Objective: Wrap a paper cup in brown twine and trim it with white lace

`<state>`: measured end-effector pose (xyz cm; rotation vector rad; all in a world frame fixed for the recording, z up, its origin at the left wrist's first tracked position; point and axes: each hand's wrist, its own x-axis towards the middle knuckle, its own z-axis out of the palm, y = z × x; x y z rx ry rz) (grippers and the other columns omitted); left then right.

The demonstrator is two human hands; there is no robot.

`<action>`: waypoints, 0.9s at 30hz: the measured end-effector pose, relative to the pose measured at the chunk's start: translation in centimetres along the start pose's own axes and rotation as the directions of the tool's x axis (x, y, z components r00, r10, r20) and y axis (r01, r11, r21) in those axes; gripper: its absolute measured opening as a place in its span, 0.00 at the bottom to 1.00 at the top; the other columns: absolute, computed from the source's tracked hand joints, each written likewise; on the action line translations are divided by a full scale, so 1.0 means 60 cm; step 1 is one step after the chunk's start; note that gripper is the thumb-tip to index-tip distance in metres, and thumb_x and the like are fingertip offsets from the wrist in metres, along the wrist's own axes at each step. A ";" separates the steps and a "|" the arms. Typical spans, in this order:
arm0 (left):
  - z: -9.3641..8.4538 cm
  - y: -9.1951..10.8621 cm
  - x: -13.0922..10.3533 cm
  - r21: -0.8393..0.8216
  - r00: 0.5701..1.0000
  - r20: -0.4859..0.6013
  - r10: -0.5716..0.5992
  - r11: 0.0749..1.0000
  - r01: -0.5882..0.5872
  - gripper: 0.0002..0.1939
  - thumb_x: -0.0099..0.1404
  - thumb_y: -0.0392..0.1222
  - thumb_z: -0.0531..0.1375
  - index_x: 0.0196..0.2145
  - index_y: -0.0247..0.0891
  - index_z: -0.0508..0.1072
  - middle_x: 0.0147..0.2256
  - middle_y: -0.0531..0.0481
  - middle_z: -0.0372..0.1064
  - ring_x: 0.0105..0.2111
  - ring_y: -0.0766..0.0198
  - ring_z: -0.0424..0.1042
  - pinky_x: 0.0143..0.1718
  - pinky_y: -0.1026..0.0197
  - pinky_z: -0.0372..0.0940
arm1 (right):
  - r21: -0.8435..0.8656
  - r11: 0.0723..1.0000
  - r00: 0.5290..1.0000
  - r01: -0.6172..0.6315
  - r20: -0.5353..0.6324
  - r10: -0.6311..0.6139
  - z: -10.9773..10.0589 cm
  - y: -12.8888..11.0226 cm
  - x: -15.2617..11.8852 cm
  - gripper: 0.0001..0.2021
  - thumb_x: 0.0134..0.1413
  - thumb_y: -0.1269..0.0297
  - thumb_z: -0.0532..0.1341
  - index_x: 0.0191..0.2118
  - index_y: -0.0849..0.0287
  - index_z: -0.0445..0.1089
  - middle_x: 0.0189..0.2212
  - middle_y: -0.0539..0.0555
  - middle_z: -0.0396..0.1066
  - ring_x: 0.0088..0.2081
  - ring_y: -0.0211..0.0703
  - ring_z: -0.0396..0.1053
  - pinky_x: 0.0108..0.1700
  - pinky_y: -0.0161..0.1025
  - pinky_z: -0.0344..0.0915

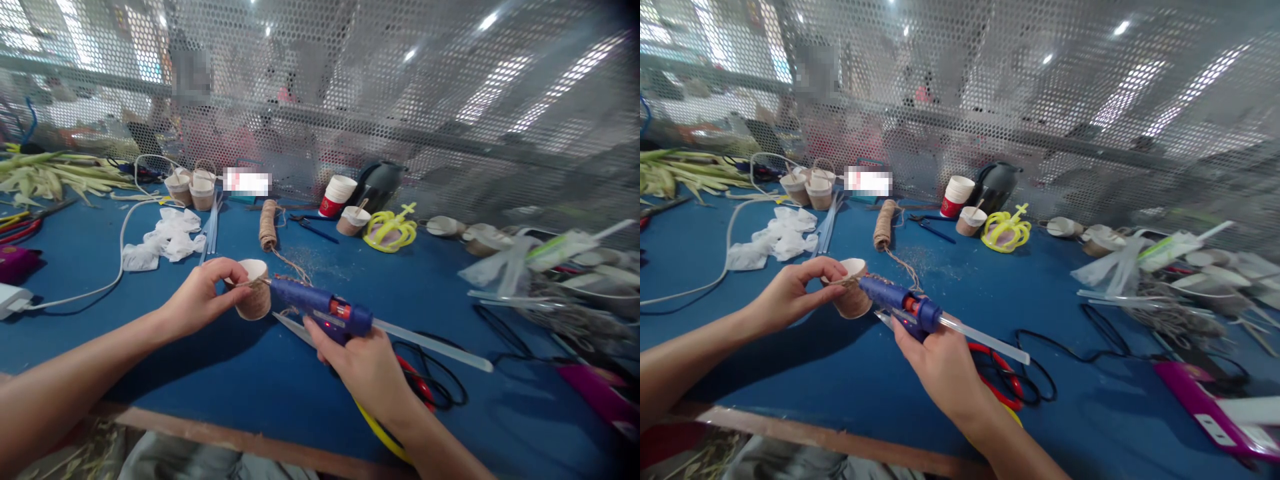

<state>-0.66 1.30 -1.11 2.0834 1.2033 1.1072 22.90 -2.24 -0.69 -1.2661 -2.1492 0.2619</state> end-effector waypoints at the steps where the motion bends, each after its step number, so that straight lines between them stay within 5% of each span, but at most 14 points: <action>1: 0.000 0.000 0.000 0.000 1.000 -0.001 0.000 1.000 0.000 0.07 0.59 0.42 0.57 0.27 0.36 0.68 0.30 0.48 0.71 0.31 0.65 0.68 0.33 0.62 0.64 | 0.013 1.000 1.000 -0.020 0.000 0.020 0.000 -0.002 0.000 0.12 0.55 0.65 0.55 0.32 0.56 0.76 0.23 0.53 0.75 0.29 0.47 0.74 0.34 0.40 0.71; 11: 0.000 0.002 0.000 0.008 1.000 0.001 -0.002 1.000 0.002 0.06 0.59 0.41 0.57 0.27 0.36 0.68 0.31 0.47 0.71 0.32 0.63 0.69 0.34 0.61 0.63 | 0.045 0.999 1.000 -0.023 -0.013 0.024 -0.002 -0.010 0.006 0.10 0.52 0.63 0.56 0.34 0.58 0.74 0.29 0.55 0.76 0.35 0.48 0.74 0.38 0.41 0.70; 19: 0.000 0.002 -0.001 -0.003 1.000 0.002 -0.008 1.000 0.008 0.06 0.58 0.42 0.57 0.27 0.37 0.68 0.30 0.48 0.71 0.31 0.64 0.69 0.34 0.61 0.64 | 0.103 0.993 0.998 -0.062 0.008 0.061 -0.011 -0.029 0.014 0.09 0.52 0.64 0.56 0.33 0.55 0.74 0.22 0.52 0.73 0.31 0.47 0.74 0.32 0.41 0.71; 27: -0.001 0.002 0.000 -0.005 1.000 0.008 0.000 1.000 0.000 0.07 0.59 0.41 0.57 0.27 0.36 0.68 0.30 0.47 0.71 0.32 0.63 0.69 0.34 0.61 0.64 | 0.041 0.998 0.999 -0.040 0.018 0.040 -0.006 -0.003 0.005 0.11 0.52 0.64 0.56 0.30 0.56 0.76 0.17 0.52 0.71 0.26 0.48 0.73 0.32 0.43 0.69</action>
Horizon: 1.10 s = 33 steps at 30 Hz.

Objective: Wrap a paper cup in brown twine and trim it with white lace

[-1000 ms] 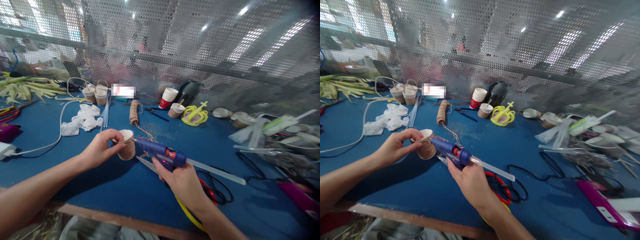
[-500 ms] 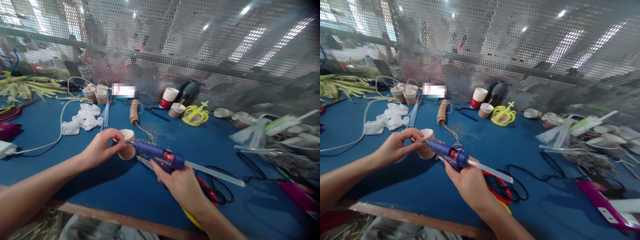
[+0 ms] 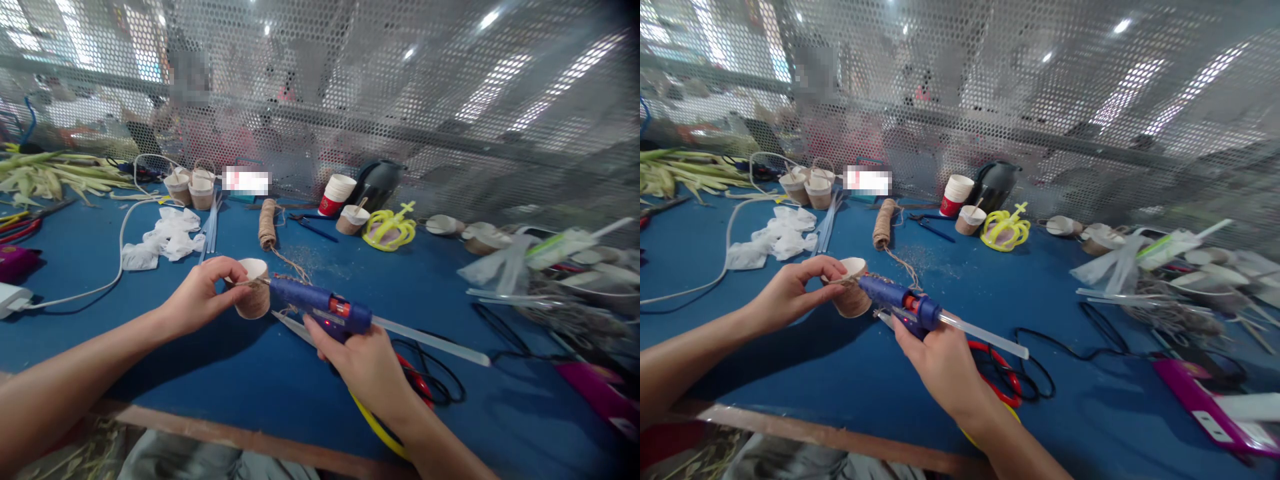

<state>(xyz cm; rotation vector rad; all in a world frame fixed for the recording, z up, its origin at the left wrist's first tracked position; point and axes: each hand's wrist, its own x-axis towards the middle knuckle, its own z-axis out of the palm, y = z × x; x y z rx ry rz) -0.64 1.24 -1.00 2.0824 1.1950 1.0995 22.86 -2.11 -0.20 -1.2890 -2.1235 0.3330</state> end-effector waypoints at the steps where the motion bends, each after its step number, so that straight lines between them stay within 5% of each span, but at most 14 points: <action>1: 0.000 0.000 0.000 0.000 1.000 0.002 0.001 1.000 -0.001 0.07 0.59 0.41 0.57 0.27 0.36 0.68 0.30 0.47 0.71 0.32 0.62 0.69 0.34 0.61 0.64 | -0.008 1.000 1.000 0.001 -0.002 -0.001 0.000 0.002 0.000 0.11 0.52 0.63 0.55 0.30 0.56 0.76 0.17 0.52 0.71 0.26 0.48 0.72 0.33 0.42 0.69; 8: 0.000 -0.001 -0.001 -0.001 1.000 -0.004 0.004 1.000 -0.004 0.07 0.59 0.42 0.57 0.27 0.36 0.68 0.31 0.47 0.70 0.31 0.64 0.68 0.34 0.61 0.63 | 0.012 1.000 1.000 -0.015 0.026 0.015 -0.007 -0.002 0.008 0.12 0.53 0.64 0.54 0.27 0.58 0.74 0.13 0.49 0.68 0.19 0.41 0.68 0.30 0.40 0.69; 16: 0.001 -0.003 -0.001 -0.001 1.000 -0.018 0.010 1.000 -0.010 0.06 0.59 0.41 0.57 0.27 0.36 0.68 0.30 0.48 0.71 0.30 0.65 0.68 0.34 0.61 0.64 | 0.183 0.965 0.980 -0.189 -0.022 0.196 -0.008 -0.019 0.021 0.12 0.50 0.64 0.56 0.19 0.58 0.67 0.11 0.49 0.66 0.16 0.40 0.67 0.23 0.36 0.67; 21: -0.003 0.000 0.001 -0.022 0.999 -0.031 0.012 1.000 -0.012 0.06 0.58 0.41 0.57 0.28 0.36 0.68 0.32 0.47 0.70 0.32 0.64 0.69 0.35 0.62 0.64 | 0.271 0.881 0.922 -0.387 0.105 0.373 -0.021 -0.016 0.027 0.17 0.50 0.58 0.58 0.15 0.59 0.63 0.09 0.49 0.63 0.14 0.37 0.64 0.19 0.34 0.65; 25: -0.008 0.004 0.002 -0.055 0.999 -0.041 0.012 0.998 -0.015 0.06 0.57 0.41 0.57 0.28 0.36 0.68 0.32 0.47 0.70 0.32 0.64 0.69 0.35 0.62 0.64 | 0.365 0.850 0.913 -0.380 0.003 0.407 -0.047 0.017 0.042 0.16 0.49 0.53 0.58 0.27 0.63 0.69 0.21 0.54 0.71 0.22 0.39 0.69 0.26 0.35 0.66; 27: -0.010 0.007 0.001 -0.069 0.999 -0.041 0.015 0.997 -0.018 0.05 0.57 0.40 0.57 0.28 0.35 0.68 0.32 0.47 0.70 0.32 0.64 0.68 0.35 0.61 0.64 | 0.225 0.868 0.881 -0.442 -0.072 0.467 -0.060 0.046 0.056 0.17 0.49 0.51 0.58 0.31 0.64 0.69 0.22 0.55 0.71 0.23 0.40 0.69 0.24 0.35 0.64; 33: -0.015 0.018 -0.003 -0.121 1.000 -0.010 0.024 0.992 -0.025 0.05 0.58 0.39 0.57 0.27 0.35 0.67 0.32 0.47 0.69 0.33 0.63 0.68 0.34 0.62 0.64 | -0.011 0.805 0.801 -0.593 -0.109 0.589 -0.068 0.137 0.106 0.19 0.54 0.52 0.54 0.19 0.59 0.62 0.11 0.51 0.63 0.14 0.38 0.63 0.18 0.35 0.60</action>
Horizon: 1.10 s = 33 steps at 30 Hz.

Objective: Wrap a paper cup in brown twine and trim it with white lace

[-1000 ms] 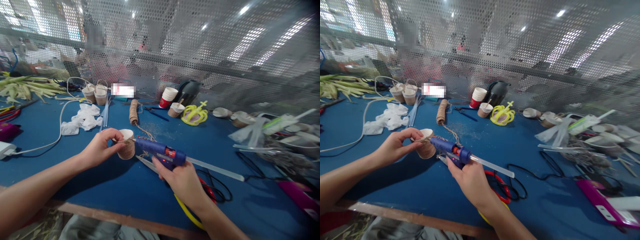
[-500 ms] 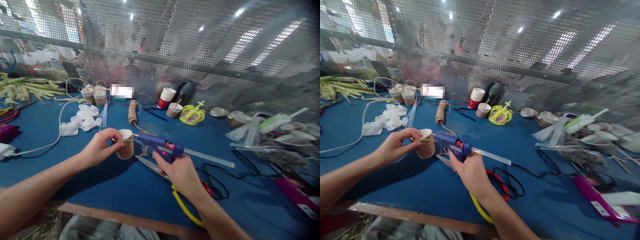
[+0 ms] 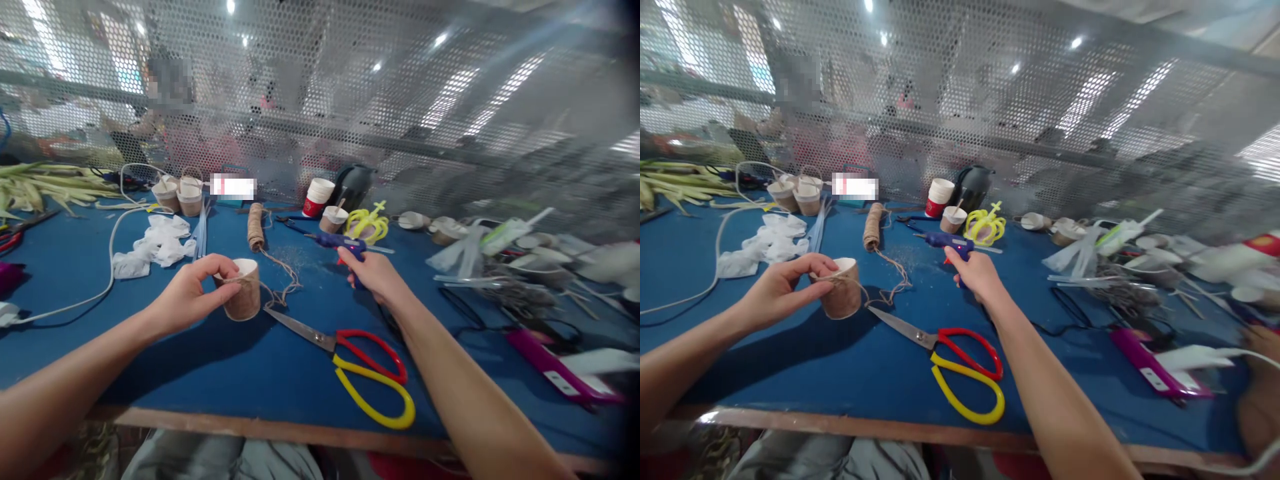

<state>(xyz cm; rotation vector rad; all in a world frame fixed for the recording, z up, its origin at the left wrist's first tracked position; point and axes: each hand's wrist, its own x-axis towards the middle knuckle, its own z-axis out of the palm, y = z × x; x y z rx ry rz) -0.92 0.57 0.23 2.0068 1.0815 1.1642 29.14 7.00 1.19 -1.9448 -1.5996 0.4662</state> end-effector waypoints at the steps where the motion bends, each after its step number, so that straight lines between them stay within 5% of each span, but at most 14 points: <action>1: -0.001 0.002 -0.001 -0.004 1.000 0.003 0.002 1.000 -0.002 0.05 0.58 0.39 0.57 0.27 0.35 0.67 0.32 0.47 0.69 0.33 0.63 0.68 0.34 0.62 0.64 | -0.030 0.999 1.000 -0.015 0.007 0.016 0.004 0.005 0.010 0.19 0.53 0.53 0.55 0.17 0.58 0.61 0.10 0.51 0.63 0.13 0.38 0.63 0.18 0.35 0.59; 6: -0.003 0.005 0.000 -0.010 1.000 0.008 0.019 1.000 -0.019 0.05 0.57 0.39 0.57 0.28 0.35 0.68 0.33 0.46 0.69 0.33 0.63 0.68 0.34 0.61 0.64 | -0.180 0.983 0.999 0.018 -0.040 -0.026 0.018 -0.001 0.017 0.23 0.47 0.58 0.62 0.10 0.56 0.53 0.11 0.54 0.62 0.23 0.45 0.70 0.24 0.35 0.59; 11: -0.002 0.008 0.000 -0.012 0.999 0.031 0.022 1.000 -0.022 0.04 0.57 0.38 0.57 0.28 0.34 0.68 0.34 0.45 0.69 0.31 0.64 0.67 0.33 0.61 0.64 | -0.155 0.954 0.966 0.258 0.039 -0.255 0.019 -0.073 -0.052 0.10 0.49 0.61 0.61 0.22 0.61 0.67 0.27 0.56 0.71 0.33 0.43 0.70 0.30 0.34 0.61; 13: -0.002 0.009 -0.001 -0.014 0.999 0.045 0.023 1.000 -0.023 0.05 0.58 0.38 0.57 0.28 0.34 0.69 0.34 0.45 0.69 0.32 0.63 0.68 0.34 0.61 0.64 | -0.057 0.927 0.915 0.370 0.193 -0.353 0.027 -0.105 -0.094 0.10 0.50 0.56 0.60 0.31 0.58 0.71 0.26 0.50 0.71 0.27 0.36 0.67 0.27 0.31 0.61; 15: -0.003 0.010 -0.002 -0.011 0.998 0.056 0.028 1.000 -0.027 0.04 0.58 0.38 0.57 0.28 0.35 0.69 0.34 0.45 0.69 0.34 0.62 0.69 0.35 0.60 0.64 | 0.136 0.891 0.813 0.434 0.367 -0.452 0.038 -0.129 -0.133 0.14 0.45 0.57 0.64 0.36 0.59 0.70 0.22 0.47 0.69 0.22 0.34 0.63 0.23 0.31 0.57; 17: -0.003 0.010 -0.003 -0.011 0.997 0.074 0.035 0.999 -0.034 0.04 0.58 0.38 0.57 0.28 0.35 0.69 0.34 0.45 0.69 0.35 0.61 0.69 0.36 0.60 0.64 | 0.226 0.877 0.787 0.423 0.389 -0.480 0.046 -0.139 -0.159 0.09 0.47 0.63 0.64 0.33 0.61 0.68 0.22 0.47 0.68 0.22 0.33 0.61 0.23 0.30 0.56; 26: 0.000 0.006 -0.005 -0.019 0.977 0.187 0.101 0.995 -0.099 0.05 0.60 0.38 0.57 0.27 0.36 0.67 0.34 0.45 0.71 0.39 0.61 0.68 0.41 0.58 0.63 | 0.385 0.840 0.827 0.383 0.261 -0.497 0.039 -0.128 -0.162 0.06 0.53 0.65 0.57 0.28 0.61 0.66 0.22 0.47 0.64 0.22 0.32 0.58 0.24 0.30 0.57; 33: 0.001 0.008 -0.005 -0.066 0.974 0.207 0.096 0.994 -0.084 0.05 0.60 0.37 0.57 0.27 0.34 0.68 0.35 0.44 0.70 0.39 0.61 0.68 0.41 0.59 0.62 | 0.400 0.843 0.831 0.359 0.274 -0.484 0.040 -0.125 -0.164 0.06 0.52 0.66 0.57 0.28 0.61 0.66 0.21 0.47 0.64 0.21 0.32 0.57 0.23 0.30 0.57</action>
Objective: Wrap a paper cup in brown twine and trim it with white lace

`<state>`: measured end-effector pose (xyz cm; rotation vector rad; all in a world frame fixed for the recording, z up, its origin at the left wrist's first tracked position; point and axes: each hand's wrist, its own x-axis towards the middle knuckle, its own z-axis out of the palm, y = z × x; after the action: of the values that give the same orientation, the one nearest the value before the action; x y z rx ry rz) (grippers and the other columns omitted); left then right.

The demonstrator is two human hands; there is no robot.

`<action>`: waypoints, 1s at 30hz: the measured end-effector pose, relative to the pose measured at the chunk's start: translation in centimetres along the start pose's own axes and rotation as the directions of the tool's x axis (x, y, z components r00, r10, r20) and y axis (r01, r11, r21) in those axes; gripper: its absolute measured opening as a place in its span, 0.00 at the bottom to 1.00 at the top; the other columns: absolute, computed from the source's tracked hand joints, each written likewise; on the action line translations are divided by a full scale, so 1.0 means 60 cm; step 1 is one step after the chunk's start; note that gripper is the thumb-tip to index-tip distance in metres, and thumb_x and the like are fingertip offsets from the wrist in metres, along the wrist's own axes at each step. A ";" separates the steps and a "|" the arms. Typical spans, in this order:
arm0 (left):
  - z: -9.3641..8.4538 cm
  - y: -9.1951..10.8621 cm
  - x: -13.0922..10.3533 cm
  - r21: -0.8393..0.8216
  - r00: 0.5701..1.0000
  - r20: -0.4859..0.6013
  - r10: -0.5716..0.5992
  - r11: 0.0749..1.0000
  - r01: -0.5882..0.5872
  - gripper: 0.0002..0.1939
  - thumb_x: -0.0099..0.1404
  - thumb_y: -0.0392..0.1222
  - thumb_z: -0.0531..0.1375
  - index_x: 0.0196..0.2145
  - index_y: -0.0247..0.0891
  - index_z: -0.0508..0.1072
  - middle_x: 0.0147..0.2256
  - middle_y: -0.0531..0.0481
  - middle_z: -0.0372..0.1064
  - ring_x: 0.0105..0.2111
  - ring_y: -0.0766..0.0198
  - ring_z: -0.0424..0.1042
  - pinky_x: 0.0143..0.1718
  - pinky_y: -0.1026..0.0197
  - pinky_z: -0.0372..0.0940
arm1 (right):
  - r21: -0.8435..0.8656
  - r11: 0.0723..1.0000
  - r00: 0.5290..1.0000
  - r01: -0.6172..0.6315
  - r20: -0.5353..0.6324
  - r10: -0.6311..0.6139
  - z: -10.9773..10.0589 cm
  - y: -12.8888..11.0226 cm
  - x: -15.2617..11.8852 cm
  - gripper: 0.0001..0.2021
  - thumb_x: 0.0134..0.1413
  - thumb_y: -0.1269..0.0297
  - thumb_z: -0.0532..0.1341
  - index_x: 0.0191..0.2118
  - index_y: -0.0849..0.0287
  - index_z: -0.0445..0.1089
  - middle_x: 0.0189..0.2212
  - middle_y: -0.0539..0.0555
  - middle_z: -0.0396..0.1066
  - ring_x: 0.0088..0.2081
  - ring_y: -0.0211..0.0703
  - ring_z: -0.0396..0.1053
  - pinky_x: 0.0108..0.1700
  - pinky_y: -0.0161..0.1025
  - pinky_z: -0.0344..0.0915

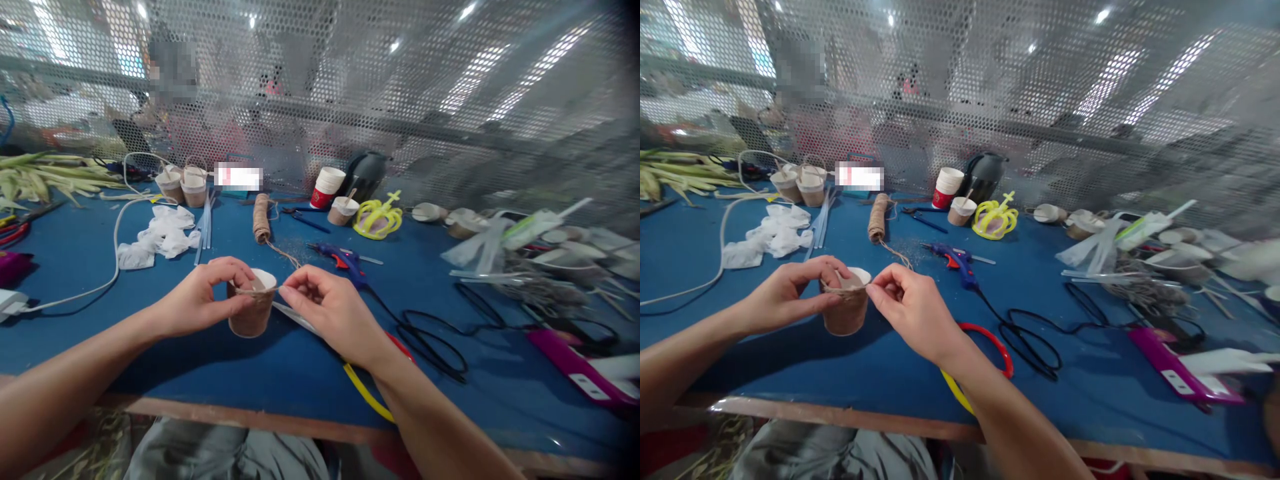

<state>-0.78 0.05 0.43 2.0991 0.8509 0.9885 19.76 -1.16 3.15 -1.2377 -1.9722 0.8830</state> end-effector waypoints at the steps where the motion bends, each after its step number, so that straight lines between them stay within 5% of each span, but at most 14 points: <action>1: 0.000 0.000 0.000 -0.012 1.000 0.004 -0.007 1.000 0.007 0.05 0.60 0.37 0.57 0.27 0.34 0.68 0.35 0.44 0.70 0.39 0.61 0.68 0.41 0.59 0.62 | 0.002 1.000 1.000 -0.001 -0.002 0.001 0.000 0.000 -0.001 0.06 0.52 0.66 0.57 0.27 0.61 0.66 0.21 0.47 0.64 0.21 0.32 0.57 0.23 0.30 0.57; 14: -0.004 0.003 -0.003 -0.239 0.990 0.089 -0.107 0.963 0.125 0.05 0.59 0.37 0.59 0.27 0.34 0.69 0.37 0.46 0.67 0.40 0.62 0.67 0.43 0.60 0.60 | 0.068 0.998 0.998 0.017 0.052 -0.021 0.002 0.013 0.000 0.08 0.53 0.64 0.57 0.38 0.60 0.67 0.19 0.44 0.56 0.21 0.32 0.54 0.24 0.32 0.55; 22: -0.006 -0.001 -0.004 -0.374 0.976 0.171 -0.137 0.907 0.192 0.04 0.59 0.38 0.60 0.29 0.34 0.70 0.40 0.47 0.67 0.40 0.63 0.66 0.41 0.62 0.61 | 0.137 0.991 0.986 0.013 0.163 -0.036 -0.004 0.010 -0.004 0.07 0.53 0.65 0.56 0.35 0.61 0.69 0.23 0.48 0.64 0.24 0.33 0.58 0.27 0.32 0.57; 30: -0.006 -0.002 -0.002 -0.364 0.965 0.216 -0.150 0.905 0.222 0.05 0.58 0.38 0.60 0.29 0.34 0.69 0.42 0.46 0.65 0.40 0.61 0.66 0.41 0.60 0.61 | 0.083 0.996 0.972 0.018 0.231 -0.037 -0.012 0.006 -0.003 0.06 0.54 0.65 0.55 0.32 0.60 0.67 0.20 0.46 0.59 0.23 0.32 0.56 0.26 0.31 0.56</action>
<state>-1.18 0.09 0.48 1.7051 0.6842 0.7731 20.56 -1.07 3.23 -1.0998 -2.1068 1.1253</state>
